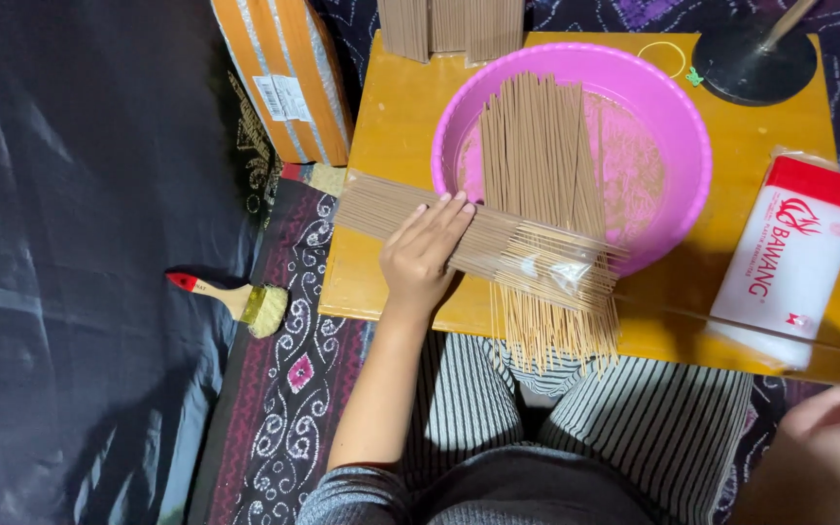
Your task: Bundling incense sticks and inserting them into clear plastic sleeves for retail packaging.
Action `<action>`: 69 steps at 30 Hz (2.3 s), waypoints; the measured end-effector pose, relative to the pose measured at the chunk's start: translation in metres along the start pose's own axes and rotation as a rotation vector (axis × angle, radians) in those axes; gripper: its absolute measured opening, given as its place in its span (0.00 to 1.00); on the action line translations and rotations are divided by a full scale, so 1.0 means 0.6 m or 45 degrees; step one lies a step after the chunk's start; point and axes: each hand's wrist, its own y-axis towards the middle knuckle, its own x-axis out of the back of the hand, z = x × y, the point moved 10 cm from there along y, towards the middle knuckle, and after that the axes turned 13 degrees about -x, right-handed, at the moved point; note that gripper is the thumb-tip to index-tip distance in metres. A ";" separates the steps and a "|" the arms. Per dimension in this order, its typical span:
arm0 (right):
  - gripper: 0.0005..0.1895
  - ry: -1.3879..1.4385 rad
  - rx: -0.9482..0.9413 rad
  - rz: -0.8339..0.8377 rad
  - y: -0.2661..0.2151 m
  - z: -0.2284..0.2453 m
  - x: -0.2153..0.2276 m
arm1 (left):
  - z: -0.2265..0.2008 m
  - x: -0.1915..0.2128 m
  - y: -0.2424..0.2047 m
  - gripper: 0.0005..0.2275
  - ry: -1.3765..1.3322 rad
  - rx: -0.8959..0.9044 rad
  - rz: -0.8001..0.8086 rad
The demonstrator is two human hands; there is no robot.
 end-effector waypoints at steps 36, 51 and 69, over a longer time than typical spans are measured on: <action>0.12 -0.485 0.828 1.057 -0.239 0.186 -0.333 | 0.008 0.003 0.000 0.11 0.023 0.049 -0.165; 0.11 -0.198 1.134 1.092 -0.282 0.257 -0.356 | 0.010 -0.005 -0.005 0.13 0.000 0.037 -0.165; 0.06 0.182 0.355 0.402 -0.052 0.170 -0.150 | 0.003 -0.010 -0.005 0.28 -0.071 -0.005 -0.010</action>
